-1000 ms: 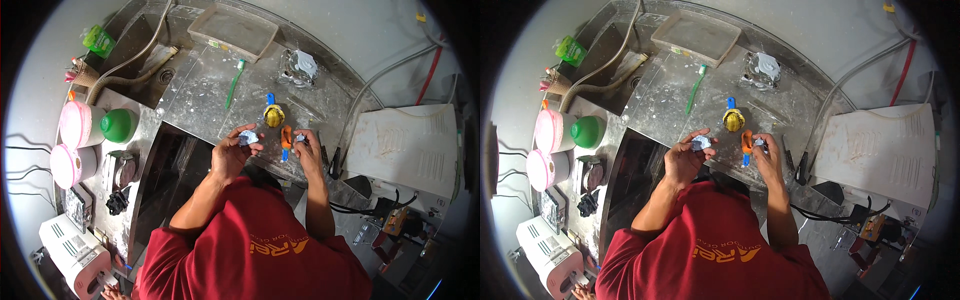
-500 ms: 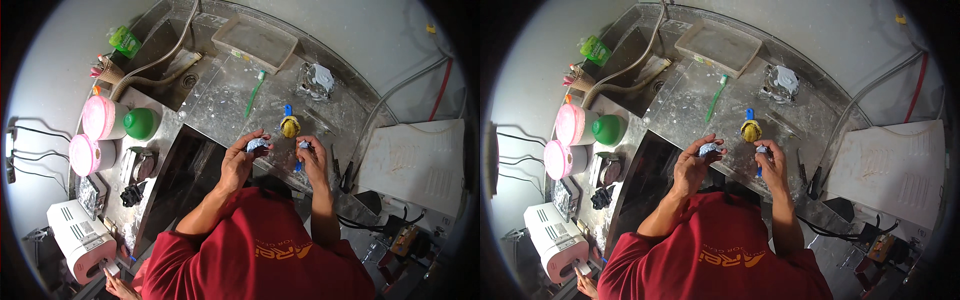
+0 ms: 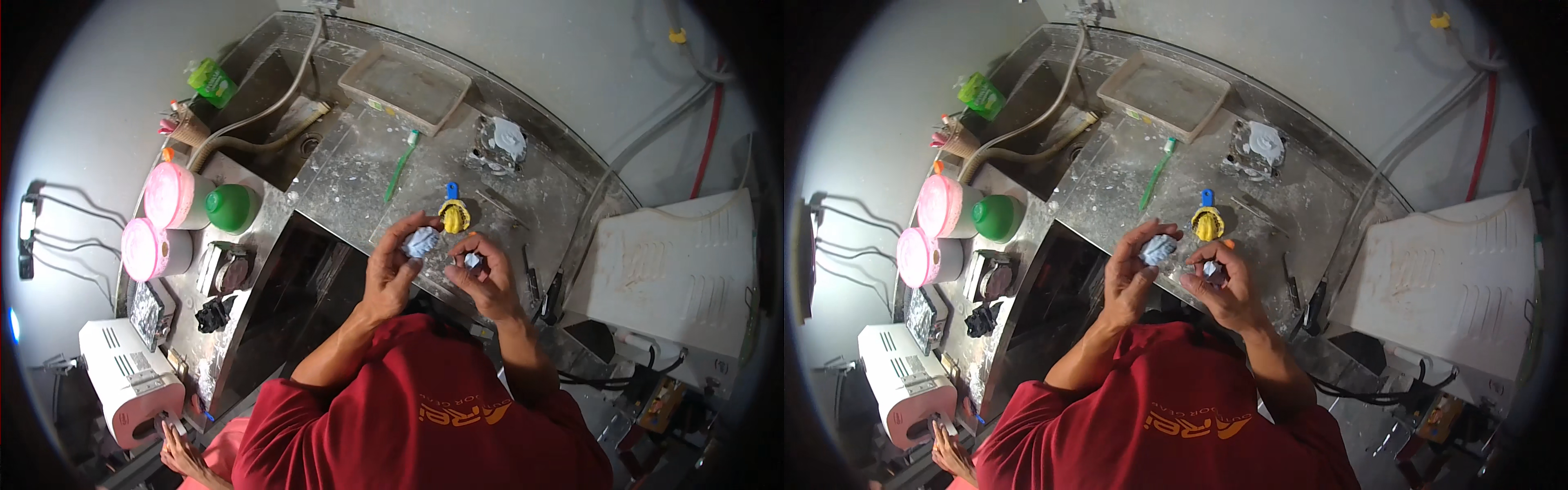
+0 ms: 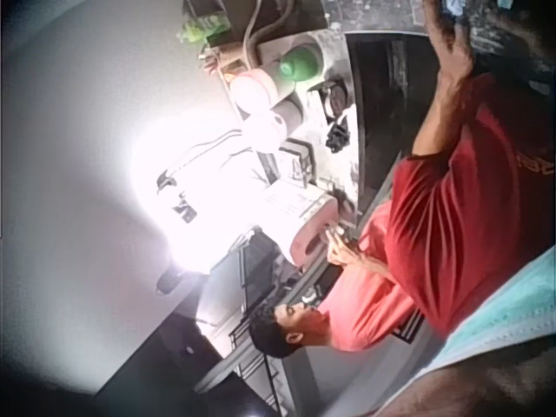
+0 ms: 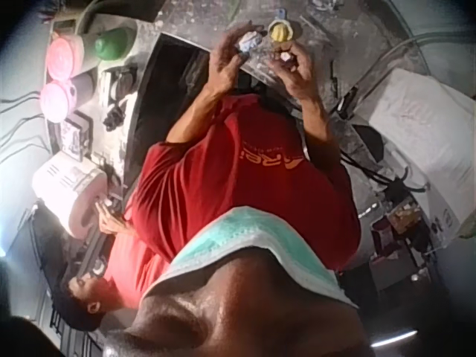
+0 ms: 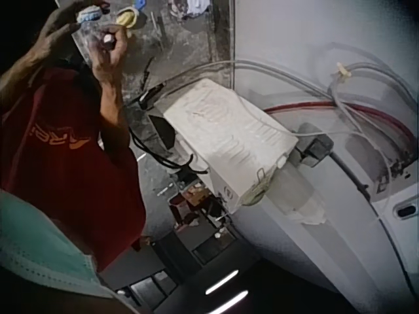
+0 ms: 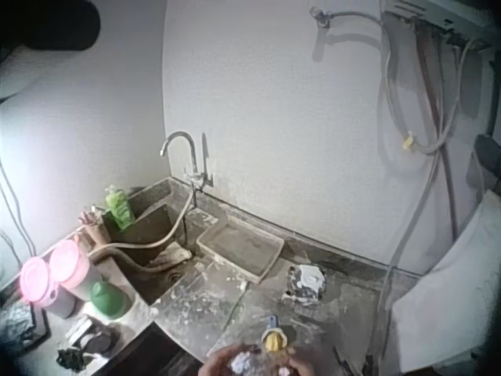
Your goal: The person walks to a workstation, trims material from dental impression trays using a knife, and shapes a dental cast against a grinding machine. The person then rinses the cast and washes their hands at a sink before walking away carrying the items.
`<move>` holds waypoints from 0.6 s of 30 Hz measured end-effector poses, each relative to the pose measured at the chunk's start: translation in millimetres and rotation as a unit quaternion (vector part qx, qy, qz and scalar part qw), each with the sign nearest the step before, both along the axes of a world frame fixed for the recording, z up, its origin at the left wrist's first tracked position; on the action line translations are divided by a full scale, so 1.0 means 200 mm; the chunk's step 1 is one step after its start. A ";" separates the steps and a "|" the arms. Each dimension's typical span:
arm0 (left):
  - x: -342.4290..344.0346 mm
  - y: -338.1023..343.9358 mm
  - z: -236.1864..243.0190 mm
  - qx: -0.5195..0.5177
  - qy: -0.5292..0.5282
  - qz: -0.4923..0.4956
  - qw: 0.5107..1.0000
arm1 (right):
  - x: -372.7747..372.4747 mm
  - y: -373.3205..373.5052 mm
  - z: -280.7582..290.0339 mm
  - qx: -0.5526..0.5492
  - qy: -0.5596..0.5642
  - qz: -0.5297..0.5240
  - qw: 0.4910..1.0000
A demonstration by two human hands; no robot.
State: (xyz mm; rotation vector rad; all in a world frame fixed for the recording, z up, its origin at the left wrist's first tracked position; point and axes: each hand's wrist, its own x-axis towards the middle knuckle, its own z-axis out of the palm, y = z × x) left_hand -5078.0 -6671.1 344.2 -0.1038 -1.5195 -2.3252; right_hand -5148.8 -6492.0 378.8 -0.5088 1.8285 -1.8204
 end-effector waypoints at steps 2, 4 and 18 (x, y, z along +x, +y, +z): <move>0.00 0.03 0.00 -0.061 -0.013 0.012 0.998 | 0.02 -0.03 -0.02 -0.030 -0.055 0.015 0.998; 0.02 0.05 0.00 -0.162 -0.019 0.044 0.986 | 0.05 -0.06 -0.06 -0.061 -0.072 0.005 0.996; -0.17 -0.14 0.04 -0.374 0.025 0.048 0.926 | 0.00 -0.10 -0.30 -0.025 0.026 -0.231 0.972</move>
